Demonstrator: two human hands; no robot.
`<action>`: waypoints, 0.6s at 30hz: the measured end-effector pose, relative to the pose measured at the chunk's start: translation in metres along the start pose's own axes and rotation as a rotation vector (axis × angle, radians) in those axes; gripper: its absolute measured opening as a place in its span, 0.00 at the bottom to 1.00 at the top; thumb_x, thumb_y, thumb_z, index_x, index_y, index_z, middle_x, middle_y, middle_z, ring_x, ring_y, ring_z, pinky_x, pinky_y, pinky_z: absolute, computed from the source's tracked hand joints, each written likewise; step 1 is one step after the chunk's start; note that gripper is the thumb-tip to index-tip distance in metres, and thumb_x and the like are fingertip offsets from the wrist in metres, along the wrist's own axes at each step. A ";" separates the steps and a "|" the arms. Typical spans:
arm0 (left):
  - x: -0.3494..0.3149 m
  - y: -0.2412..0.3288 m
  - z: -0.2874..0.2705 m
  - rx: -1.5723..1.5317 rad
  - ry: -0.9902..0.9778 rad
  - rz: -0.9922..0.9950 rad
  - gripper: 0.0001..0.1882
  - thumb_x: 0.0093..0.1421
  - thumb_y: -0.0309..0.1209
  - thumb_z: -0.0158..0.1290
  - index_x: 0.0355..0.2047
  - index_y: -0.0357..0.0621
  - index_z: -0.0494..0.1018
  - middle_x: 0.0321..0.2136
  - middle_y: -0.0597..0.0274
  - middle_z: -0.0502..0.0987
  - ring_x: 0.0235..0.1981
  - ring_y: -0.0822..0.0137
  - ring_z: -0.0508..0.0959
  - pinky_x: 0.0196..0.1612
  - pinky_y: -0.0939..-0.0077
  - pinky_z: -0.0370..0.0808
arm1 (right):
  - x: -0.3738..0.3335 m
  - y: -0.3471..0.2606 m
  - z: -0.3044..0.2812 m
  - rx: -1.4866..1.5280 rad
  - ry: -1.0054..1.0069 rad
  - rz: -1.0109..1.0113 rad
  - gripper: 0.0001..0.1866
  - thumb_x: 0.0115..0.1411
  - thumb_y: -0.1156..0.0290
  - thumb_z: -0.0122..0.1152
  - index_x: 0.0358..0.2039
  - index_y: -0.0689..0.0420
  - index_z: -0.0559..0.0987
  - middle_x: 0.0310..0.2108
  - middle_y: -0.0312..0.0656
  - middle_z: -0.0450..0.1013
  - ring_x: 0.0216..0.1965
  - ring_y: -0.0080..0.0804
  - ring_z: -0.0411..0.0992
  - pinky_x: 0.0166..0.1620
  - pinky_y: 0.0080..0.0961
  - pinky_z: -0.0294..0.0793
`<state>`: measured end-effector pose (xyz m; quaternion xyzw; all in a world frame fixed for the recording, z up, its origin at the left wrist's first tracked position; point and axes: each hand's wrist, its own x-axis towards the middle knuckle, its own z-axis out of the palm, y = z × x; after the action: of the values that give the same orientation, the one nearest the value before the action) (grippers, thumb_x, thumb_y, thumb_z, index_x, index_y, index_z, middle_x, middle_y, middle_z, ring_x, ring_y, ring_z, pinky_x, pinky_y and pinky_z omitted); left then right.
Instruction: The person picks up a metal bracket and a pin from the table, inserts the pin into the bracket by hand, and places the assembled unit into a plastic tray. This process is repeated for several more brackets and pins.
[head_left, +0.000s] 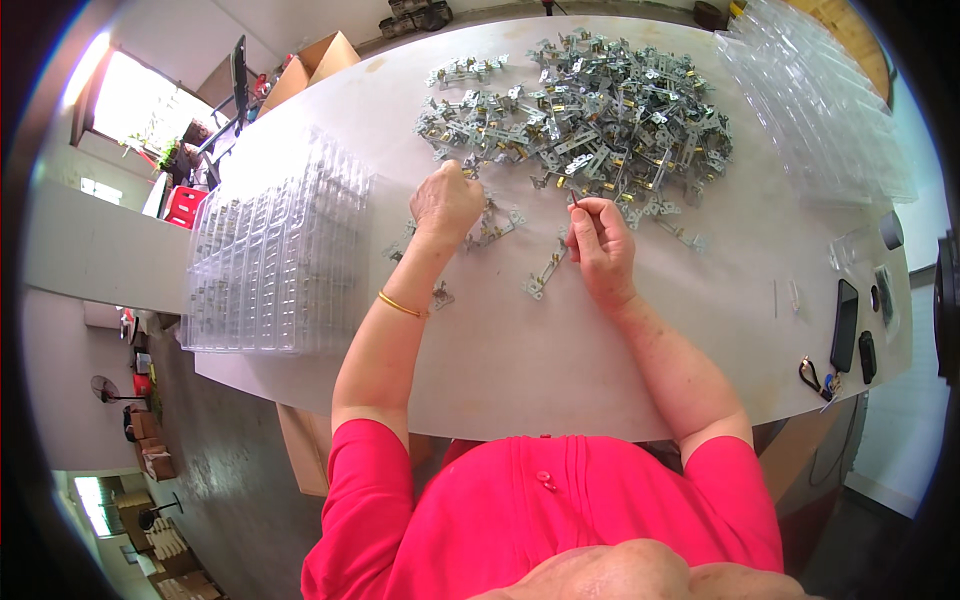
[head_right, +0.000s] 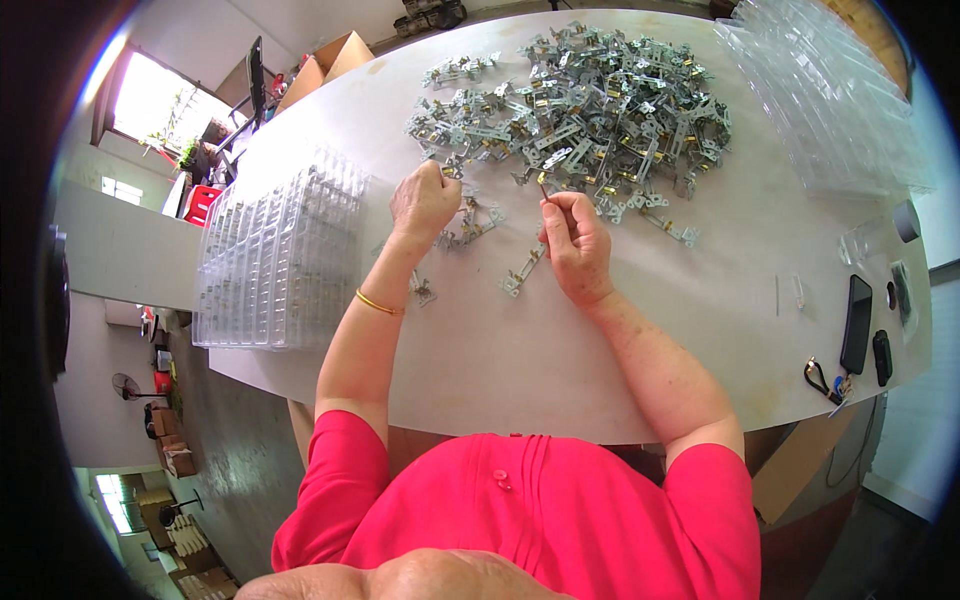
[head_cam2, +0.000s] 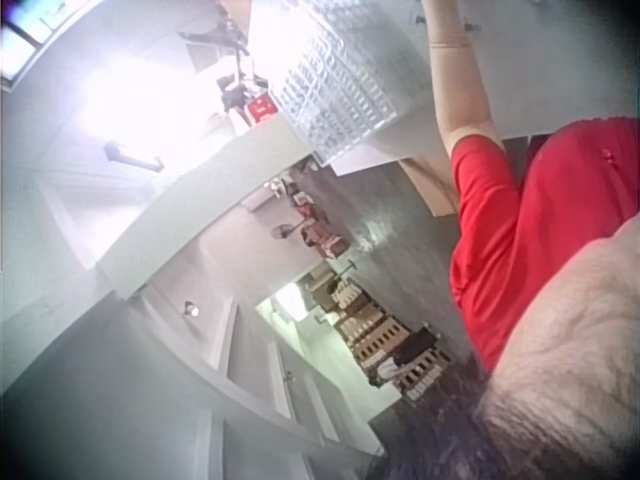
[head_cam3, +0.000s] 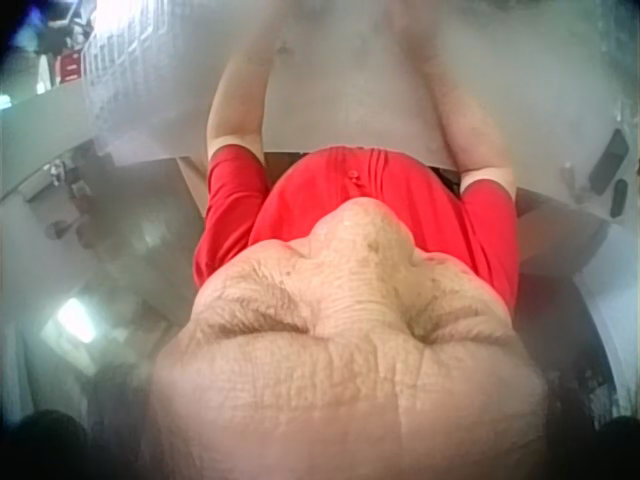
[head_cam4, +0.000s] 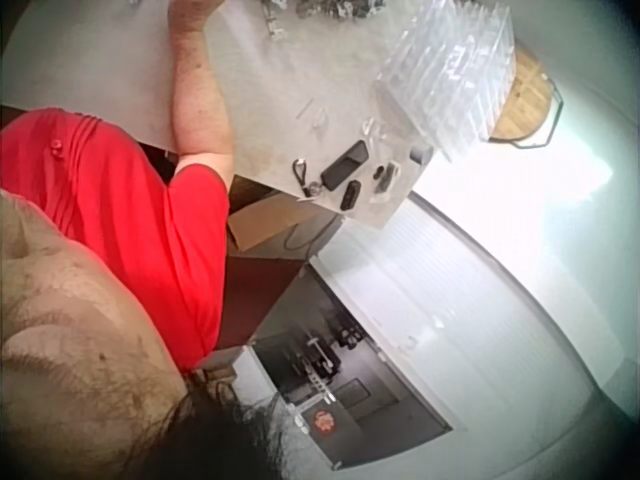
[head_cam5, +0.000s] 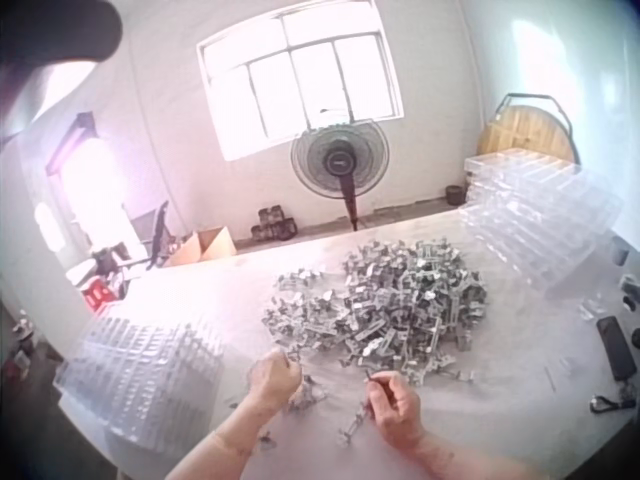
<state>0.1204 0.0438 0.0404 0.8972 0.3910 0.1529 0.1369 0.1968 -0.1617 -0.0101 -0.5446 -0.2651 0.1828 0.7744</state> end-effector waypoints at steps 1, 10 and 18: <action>-0.001 0.004 -0.003 0.088 -0.009 0.017 0.14 0.54 0.36 0.49 0.28 0.35 0.77 0.30 0.40 0.80 0.36 0.41 0.79 0.42 0.51 0.75 | 0.000 0.001 -0.001 0.002 0.002 -0.002 0.04 0.68 0.70 0.55 0.40 0.56 0.74 0.23 0.30 0.71 0.22 0.13 0.67 0.23 0.13 0.66; 0.005 0.006 -0.007 0.136 -0.127 -0.022 0.17 0.55 0.34 0.48 0.37 0.34 0.78 0.34 0.39 0.81 0.40 0.42 0.81 0.47 0.53 0.75 | 0.001 0.005 -0.001 -0.027 -0.002 0.035 0.05 0.68 0.70 0.56 0.40 0.57 0.74 0.23 0.29 0.70 0.23 0.13 0.67 0.24 0.13 0.66; -0.001 0.015 -0.008 0.145 -0.015 0.098 0.14 0.56 0.35 0.48 0.33 0.35 0.74 0.31 0.42 0.81 0.35 0.43 0.81 0.41 0.51 0.76 | 0.001 0.005 -0.003 -0.026 -0.022 0.039 0.05 0.68 0.69 0.56 0.40 0.57 0.74 0.23 0.29 0.71 0.23 0.13 0.68 0.24 0.14 0.66</action>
<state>0.1263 0.0343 0.0533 0.9238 0.3558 0.1242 0.0670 0.1991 -0.1616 -0.0159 -0.5576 -0.2654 0.2003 0.7606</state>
